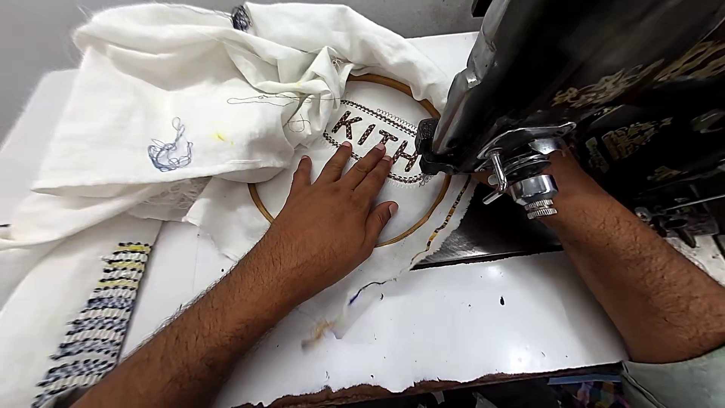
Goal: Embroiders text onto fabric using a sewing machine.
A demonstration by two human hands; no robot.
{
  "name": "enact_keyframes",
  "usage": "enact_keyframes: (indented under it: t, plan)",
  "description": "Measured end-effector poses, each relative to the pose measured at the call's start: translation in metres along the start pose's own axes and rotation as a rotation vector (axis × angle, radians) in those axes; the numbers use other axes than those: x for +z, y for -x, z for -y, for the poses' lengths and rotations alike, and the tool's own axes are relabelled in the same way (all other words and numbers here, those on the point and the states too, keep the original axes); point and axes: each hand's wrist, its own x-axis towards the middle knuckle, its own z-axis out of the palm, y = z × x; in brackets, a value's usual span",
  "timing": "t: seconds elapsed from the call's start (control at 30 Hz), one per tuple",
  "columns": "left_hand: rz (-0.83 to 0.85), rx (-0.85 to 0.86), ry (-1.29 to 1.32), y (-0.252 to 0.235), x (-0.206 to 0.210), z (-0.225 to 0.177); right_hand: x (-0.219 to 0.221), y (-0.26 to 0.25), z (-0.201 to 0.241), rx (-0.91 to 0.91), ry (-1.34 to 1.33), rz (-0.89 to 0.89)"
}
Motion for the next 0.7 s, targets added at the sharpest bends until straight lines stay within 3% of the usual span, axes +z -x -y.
enact_keyframes:
  t: [0.07, 0.37, 0.53, 0.7]
  plan:
    - [-0.009, -0.002, 0.013, 0.0, 0.001, -0.001, -0.021, -0.007, 0.038, 0.197, -0.014, 0.098]
    - [-0.01, 0.013, 0.011, 0.001, 0.001, -0.002, -0.023, -0.003, 0.043, 0.232, -0.028, 0.077]
    - [-0.018, -0.004, 0.029, -0.001, 0.001, -0.002, -0.019, -0.004, 0.038, 0.119, -0.014, 0.027]
    - [-0.032, -0.005, 0.05, -0.003, 0.004, -0.003, -0.025, -0.005, 0.043, 0.238, -0.039, 0.064]
